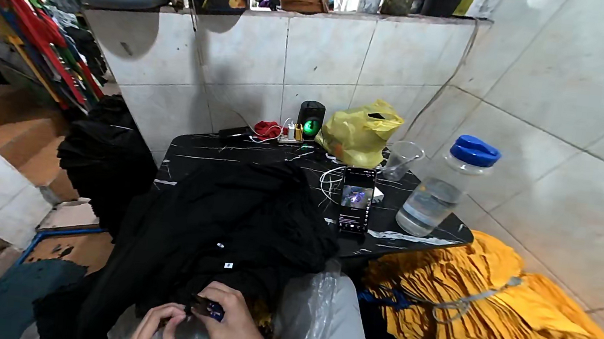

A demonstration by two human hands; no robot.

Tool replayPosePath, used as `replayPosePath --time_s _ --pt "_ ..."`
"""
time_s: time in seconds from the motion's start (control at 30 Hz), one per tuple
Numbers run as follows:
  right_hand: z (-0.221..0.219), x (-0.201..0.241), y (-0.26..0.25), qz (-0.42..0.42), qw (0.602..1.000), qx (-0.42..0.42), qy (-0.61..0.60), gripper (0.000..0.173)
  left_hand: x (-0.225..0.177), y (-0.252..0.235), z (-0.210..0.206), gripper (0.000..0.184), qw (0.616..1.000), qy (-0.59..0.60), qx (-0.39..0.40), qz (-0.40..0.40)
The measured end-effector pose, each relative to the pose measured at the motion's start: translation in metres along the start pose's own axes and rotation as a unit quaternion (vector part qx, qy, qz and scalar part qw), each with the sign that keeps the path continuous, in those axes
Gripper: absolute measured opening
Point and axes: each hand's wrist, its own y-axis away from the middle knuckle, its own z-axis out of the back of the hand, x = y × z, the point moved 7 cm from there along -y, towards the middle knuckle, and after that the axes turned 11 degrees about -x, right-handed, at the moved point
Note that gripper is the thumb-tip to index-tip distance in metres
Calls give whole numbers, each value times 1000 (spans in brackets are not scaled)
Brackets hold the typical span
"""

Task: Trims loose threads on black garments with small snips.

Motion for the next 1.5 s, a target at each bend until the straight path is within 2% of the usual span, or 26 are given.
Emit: replayPosePath --time_s 0.1,0.17,0.2,0.27,0.33,0.57,0.7,0.87,1.0,1.1,1.23,1.37,1.43,1.5 --pt "0 -1 0 -15 1000 -6 4 22 3 1 1 13 999 23 -9 33" --pt "-1 -2 0 -15 1000 -5 3 22 3 1 0 28 999 25 0 40" --pt "-1 -2 0 -15 1000 -4 3 22 3 1 1 29 1000 14 -4 25" --pt "-2 -1 0 -17 1000 -1 4 22 1 3 2 15 1000 -4 -22 -13" --pt "-2 0 0 -17 1000 -1 5 22 -1 3 3 10 999 -10 -33 -31" --pt "-1 -2 0 -22 1000 -3 13 23 3 2 1 9 1000 -3 -17 -19" --pt "3 0 1 -31 997 -31 59 28 4 1 2 12 1000 11 -2 -8" --pt "14 14 3 46 982 -80 164 43 8 0 6 9 999 36 -22 30" --pt "12 23 7 110 968 -38 224 40 8 -3 11 8 995 58 -42 65" --pt "4 28 11 136 953 -2 269 37 3 -3 9 7 996 57 -38 56" --pt "-1 34 12 142 949 -23 282 33 -3 -1 4 8 998 44 -25 31" --pt "-5 30 14 165 942 -45 290 32 -2 -1 6 6 997 59 -31 38" --pt "-1 30 13 144 946 -90 277 34 -2 -2 7 5 996 63 -38 40" --pt "5 25 8 75 966 -116 220 40 0 -3 10 5 996 67 -46 48"
